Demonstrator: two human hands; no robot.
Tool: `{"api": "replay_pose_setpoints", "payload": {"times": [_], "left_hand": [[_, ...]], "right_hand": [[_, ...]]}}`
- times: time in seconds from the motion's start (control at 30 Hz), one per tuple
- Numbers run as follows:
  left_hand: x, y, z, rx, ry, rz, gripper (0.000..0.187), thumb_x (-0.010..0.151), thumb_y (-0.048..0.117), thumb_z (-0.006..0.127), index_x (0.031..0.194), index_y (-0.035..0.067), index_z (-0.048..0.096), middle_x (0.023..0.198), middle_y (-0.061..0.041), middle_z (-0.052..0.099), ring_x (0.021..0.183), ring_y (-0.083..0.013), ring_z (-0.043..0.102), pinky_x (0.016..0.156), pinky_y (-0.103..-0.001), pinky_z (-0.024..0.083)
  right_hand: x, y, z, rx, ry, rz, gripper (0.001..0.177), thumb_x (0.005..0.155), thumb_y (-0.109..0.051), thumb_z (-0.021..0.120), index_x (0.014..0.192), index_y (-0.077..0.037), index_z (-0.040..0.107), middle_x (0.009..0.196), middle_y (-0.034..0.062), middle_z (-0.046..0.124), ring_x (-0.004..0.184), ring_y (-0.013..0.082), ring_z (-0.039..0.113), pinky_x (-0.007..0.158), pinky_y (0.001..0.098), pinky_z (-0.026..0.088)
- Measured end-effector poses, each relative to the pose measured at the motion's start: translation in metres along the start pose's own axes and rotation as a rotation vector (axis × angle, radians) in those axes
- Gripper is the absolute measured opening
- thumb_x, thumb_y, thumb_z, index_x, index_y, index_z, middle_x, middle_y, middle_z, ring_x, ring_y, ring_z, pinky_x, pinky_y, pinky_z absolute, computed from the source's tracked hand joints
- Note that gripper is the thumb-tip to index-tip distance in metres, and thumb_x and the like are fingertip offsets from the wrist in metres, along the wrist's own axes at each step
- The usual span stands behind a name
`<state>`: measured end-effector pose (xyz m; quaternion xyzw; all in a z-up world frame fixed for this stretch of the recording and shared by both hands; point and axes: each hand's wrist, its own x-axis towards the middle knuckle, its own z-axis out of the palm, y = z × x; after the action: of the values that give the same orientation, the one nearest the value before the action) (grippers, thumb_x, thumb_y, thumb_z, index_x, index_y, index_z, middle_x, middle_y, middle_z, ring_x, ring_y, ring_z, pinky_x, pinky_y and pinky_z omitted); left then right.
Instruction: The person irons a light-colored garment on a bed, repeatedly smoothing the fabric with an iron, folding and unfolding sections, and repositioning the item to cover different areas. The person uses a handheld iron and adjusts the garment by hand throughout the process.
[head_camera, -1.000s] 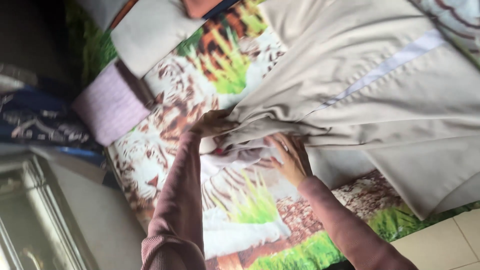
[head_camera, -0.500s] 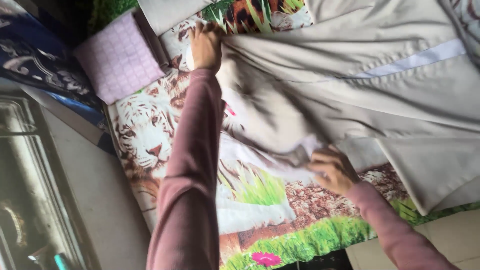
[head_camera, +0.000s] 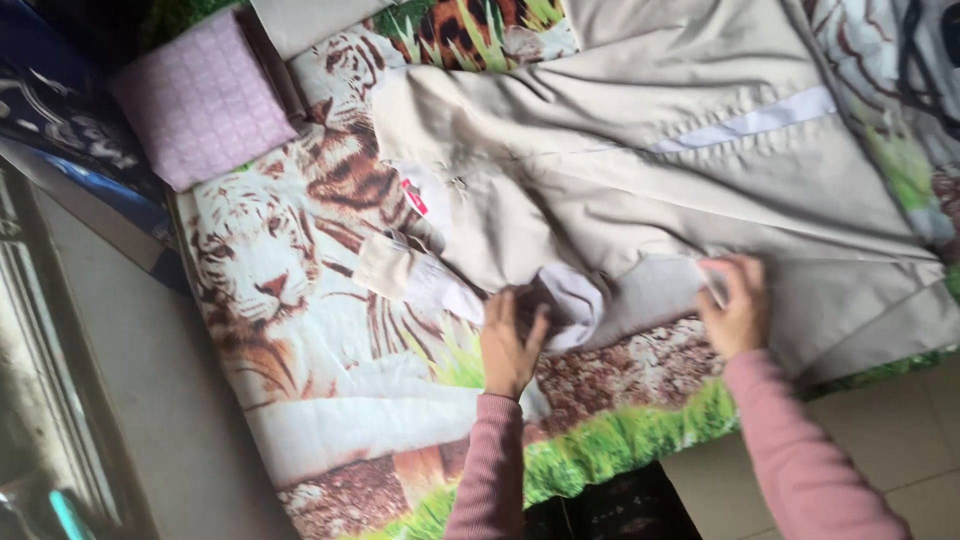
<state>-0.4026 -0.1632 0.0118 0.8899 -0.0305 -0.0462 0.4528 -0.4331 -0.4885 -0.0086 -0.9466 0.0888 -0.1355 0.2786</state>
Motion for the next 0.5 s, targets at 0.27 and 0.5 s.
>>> {"api": "replay_pose_setpoints", "payload": {"times": [0.27,0.5], "left_hand": [[0.011,0.029,0.079,0.61,0.094,-0.053,0.084,0.066,0.06,0.056,0.142,0.036,0.031,0.134,-0.017,0.042,0.117,-0.0387,0.045,0.093,-0.048,0.036],[0.054,-0.089,0.111,0.732,0.472,0.156,0.027,0.096,0.02,0.044,0.107,0.024,0.068,0.118,-0.004,0.059,0.103,-0.0302,0.057,0.084,-0.043,0.045]], "right_hand": [[0.032,0.163,-0.057,-0.379,-0.036,-0.149,0.045,0.072,-0.018,0.067,0.115,-0.032,0.062,0.12,-0.0067,0.052,0.108,0.0217,0.053,0.088,0.0387,0.043],[0.061,0.177,-0.079,-0.435,-0.31,-0.239,0.04,0.077,-0.012,0.061,0.109,-0.035,0.054,0.101,-0.0087,0.055,0.097,0.0195,0.06,0.093,0.0368,0.047]]}}
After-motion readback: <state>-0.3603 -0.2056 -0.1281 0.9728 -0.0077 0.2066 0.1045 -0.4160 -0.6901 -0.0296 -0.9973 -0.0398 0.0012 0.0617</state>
